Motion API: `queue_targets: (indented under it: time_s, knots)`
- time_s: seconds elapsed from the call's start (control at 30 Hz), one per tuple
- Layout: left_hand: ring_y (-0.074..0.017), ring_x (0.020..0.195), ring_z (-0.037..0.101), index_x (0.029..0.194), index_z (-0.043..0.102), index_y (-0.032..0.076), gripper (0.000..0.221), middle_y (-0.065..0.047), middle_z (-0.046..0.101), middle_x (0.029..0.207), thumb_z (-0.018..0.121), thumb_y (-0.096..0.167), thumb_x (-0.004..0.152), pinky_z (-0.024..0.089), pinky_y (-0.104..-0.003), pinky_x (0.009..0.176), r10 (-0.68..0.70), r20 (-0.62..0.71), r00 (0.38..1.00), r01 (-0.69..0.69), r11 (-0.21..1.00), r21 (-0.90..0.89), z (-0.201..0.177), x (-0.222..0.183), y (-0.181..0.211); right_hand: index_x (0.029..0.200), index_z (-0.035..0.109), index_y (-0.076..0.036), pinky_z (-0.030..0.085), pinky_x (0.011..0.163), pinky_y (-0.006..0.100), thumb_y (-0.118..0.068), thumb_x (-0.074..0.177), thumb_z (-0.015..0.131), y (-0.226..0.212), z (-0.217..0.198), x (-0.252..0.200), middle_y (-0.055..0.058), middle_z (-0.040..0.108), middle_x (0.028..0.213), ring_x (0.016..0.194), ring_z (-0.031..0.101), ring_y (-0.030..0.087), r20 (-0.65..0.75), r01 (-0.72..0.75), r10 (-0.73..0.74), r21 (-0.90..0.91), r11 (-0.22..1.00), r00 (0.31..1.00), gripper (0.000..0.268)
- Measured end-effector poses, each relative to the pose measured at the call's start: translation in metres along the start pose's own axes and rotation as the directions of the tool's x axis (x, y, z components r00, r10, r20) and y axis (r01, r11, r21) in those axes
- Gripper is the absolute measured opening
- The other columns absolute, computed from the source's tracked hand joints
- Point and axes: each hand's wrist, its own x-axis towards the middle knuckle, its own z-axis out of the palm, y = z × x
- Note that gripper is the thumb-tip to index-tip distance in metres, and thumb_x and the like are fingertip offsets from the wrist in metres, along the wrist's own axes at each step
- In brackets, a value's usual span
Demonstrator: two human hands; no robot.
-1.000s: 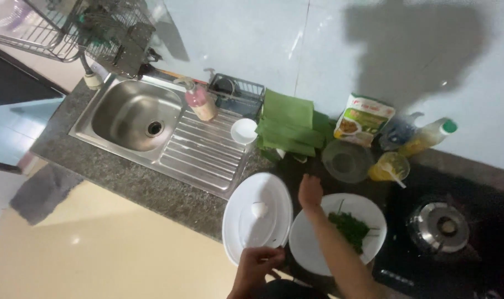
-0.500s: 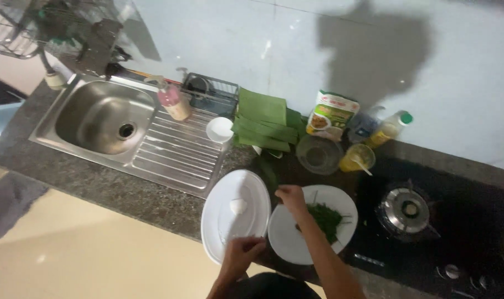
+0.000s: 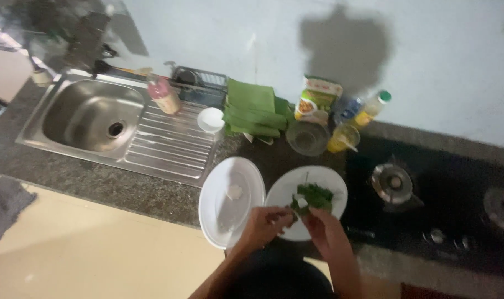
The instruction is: Assembling small dumplings by placing dough or paste onto leaf segments on a kitchen counter.
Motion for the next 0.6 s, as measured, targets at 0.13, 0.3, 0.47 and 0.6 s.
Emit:
queue_targets:
  time_s: [0.13, 0.3, 0.47, 0.6]
  knots:
    - [-0.0159, 0.059, 0.064, 0.104, 0.066, 0.000, 0.027, -0.014, 0.070, 0.079, 0.067, 0.019, 0.086, 0.053, -0.028, 0.050, 0.130, -0.065, 0.989, -0.140, 0.973, -0.185, 0.007, 0.010, -0.026, 0.080, 0.063, -0.002, 0.048, 0.075, 0.040, -0.019, 0.072, 0.080, -0.005, -0.007, 0.011, 0.011, 0.061, 0.076, 0.073, 0.059, 0.022, -0.027, 0.059, -0.059, 0.005, 0.998, 0.998, 0.025]
    - [-0.0237, 0.076, 0.070, 0.103, 0.071, 0.010, 0.023, -0.013, 0.072, 0.088, 0.072, 0.010, 0.079, 0.058, -0.030, 0.059, 0.360, -0.232, 0.904, -0.369, 0.929, 0.005, 0.000, 0.000, -0.001, 0.102, 0.059, 0.000, 0.056, 0.078, 0.043, -0.007, 0.071, 0.076, 0.009, -0.030, 0.032, 0.013, 0.059, 0.078, 0.072, 0.062, 0.025, 0.033, 0.133, -0.134, 0.030, 0.991, 0.990, 0.036]
    - [-0.0176, 0.073, 0.068, 0.102, 0.070, 0.014, 0.024, -0.009, 0.072, 0.086, 0.072, 0.011, 0.079, 0.057, -0.026, 0.056, 0.572, -0.271, 0.774, -0.547, 0.820, 0.167, 0.001, -0.005, 0.002, 0.124, 0.041, -0.002, 0.056, 0.068, 0.049, -0.003, 0.068, 0.077, 0.021, -0.038, 0.045, 0.023, 0.060, 0.083, 0.070, 0.063, 0.037, 0.041, 0.136, -0.140, 0.091, 0.987, 0.989, 0.066]
    - [-0.0219, 0.068, 0.069, 0.097, 0.072, 0.010, 0.021, -0.011, 0.072, 0.082, 0.073, 0.005, 0.077, 0.057, -0.029, 0.054, 0.711, -0.260, 0.653, -0.619, 0.699, 0.359, -0.001, -0.010, 0.013, 0.129, 0.036, 0.000, 0.057, 0.064, 0.047, -0.001, 0.066, 0.078, 0.017, -0.029, 0.033, 0.024, 0.061, 0.077, 0.063, 0.065, 0.037, 0.021, 0.169, -0.170, 0.039, 0.985, 0.985, 0.076]
